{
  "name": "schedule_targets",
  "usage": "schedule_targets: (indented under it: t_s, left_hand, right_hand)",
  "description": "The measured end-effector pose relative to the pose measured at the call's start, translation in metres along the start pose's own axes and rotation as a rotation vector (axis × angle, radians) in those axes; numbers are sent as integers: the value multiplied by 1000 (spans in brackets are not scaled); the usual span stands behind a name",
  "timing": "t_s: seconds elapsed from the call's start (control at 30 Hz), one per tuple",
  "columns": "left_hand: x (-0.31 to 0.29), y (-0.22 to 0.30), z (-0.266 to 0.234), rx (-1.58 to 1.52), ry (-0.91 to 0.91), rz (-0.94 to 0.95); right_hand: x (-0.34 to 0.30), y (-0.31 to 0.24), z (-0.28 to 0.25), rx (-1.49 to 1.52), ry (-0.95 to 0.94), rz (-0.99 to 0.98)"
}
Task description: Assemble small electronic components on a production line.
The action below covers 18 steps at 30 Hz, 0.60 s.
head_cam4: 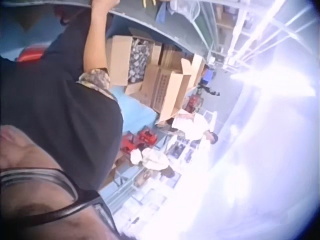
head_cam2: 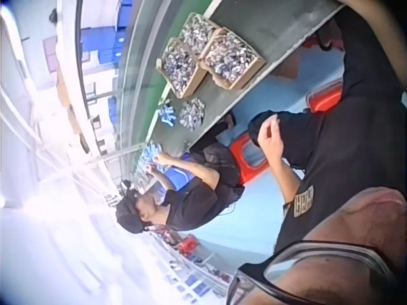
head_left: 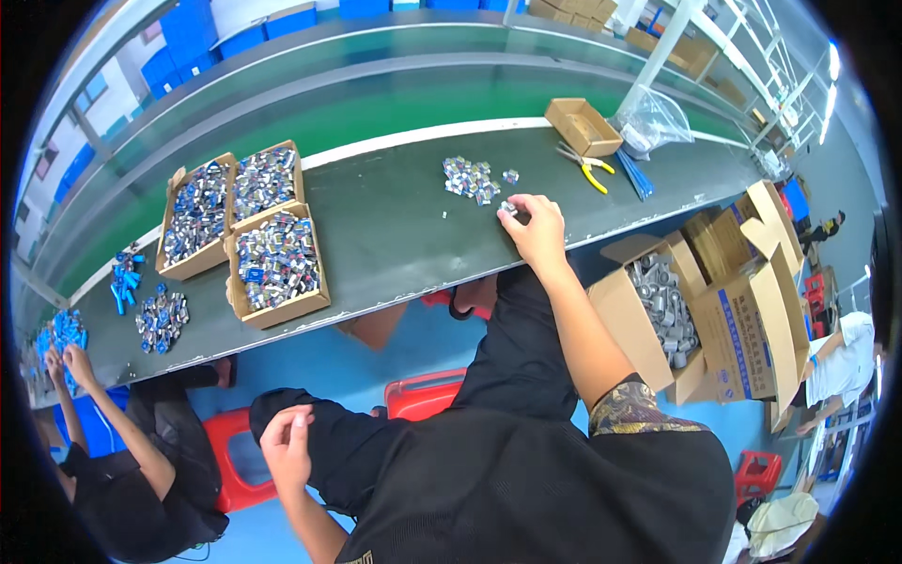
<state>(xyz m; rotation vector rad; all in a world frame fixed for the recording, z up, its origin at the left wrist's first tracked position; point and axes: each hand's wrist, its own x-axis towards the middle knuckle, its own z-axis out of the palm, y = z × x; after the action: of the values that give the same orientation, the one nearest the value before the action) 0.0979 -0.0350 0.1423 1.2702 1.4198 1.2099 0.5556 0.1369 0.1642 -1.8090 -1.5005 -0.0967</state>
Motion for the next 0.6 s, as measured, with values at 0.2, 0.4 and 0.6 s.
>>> schedule_targets:
  t_s: [0.2,0.4,0.6]
  left_hand:
    - [41,36,84,-253,-494,-110]
    - [50,34,144,-533,-672,-304]
    - [43,30,154,-631,-595,-468]
  right_hand:
    - [-62,-76,-46,539,-295,5]
    - [-98,-93,-48,608,-637,-419]
    - [-101,-90,-37,613,-679,-555]
